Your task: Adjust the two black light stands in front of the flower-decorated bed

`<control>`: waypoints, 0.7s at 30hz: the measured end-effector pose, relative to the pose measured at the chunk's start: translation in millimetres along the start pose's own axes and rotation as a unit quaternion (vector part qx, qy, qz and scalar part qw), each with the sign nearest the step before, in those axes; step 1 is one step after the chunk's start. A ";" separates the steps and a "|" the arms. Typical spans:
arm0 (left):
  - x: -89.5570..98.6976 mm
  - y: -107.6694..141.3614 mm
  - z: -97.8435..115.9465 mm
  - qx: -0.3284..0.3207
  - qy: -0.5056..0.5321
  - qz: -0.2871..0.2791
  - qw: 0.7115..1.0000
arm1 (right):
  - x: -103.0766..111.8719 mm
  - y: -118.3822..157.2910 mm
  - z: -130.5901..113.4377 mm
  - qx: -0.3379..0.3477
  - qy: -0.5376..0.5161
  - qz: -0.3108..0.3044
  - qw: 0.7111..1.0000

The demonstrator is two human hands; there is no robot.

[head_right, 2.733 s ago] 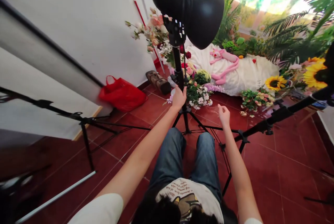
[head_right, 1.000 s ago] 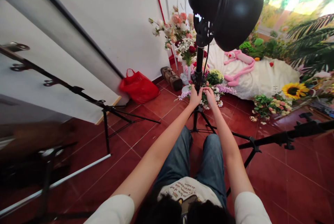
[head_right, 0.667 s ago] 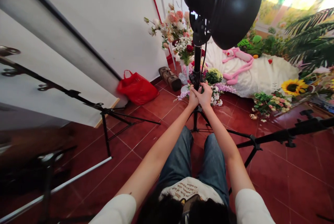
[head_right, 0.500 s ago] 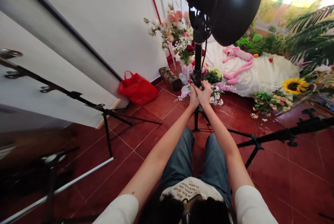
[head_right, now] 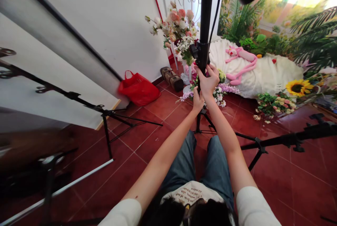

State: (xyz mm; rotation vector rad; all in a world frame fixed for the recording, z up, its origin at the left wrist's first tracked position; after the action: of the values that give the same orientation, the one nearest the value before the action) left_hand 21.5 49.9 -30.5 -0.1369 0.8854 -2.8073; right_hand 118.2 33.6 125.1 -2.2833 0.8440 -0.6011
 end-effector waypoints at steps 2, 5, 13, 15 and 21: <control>0.4 -0.1 0.8 0.002 -0.003 0.011 1.000 | 1.9 -4.4 -2.5 0.008 -0.005 -0.034 0.999; 2.0 -0.7 2.9 0.001 -0.011 0.023 1.000 | 9.7 -4.4 -4.8 0.022 -0.008 -0.110 0.994; 4.3 -2.6 9.2 -0.003 -0.013 0.012 1.000 | 44.8 61.0 55.2 0.006 0.083 -0.193 0.978; 4.9 -2.6 8.8 -0.001 -0.014 0.015 1.000 | 42.6 79.1 73.1 -0.001 0.100 -0.210 0.973; 5.1 -2.7 8.3 0.001 -0.015 0.013 1.000 | 14.5 101.6 85.8 0.029 0.116 -0.257 0.959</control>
State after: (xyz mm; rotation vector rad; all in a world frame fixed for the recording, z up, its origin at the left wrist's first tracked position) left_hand 17.3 46.4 -22.0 -0.1649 0.8715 -2.7749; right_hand 137.5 -3.7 -1.9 -2.4137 0.3147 -1.1236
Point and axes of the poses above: each hand's wrist, its own y-axis away from the middle knuckle, its own x-axis out of the back of the hand, z = x × y, the point moved 9 cm from there along -y, towards the middle knuckle, and after that the axes turned 5 degrees about -x, right-handed, at the moved point
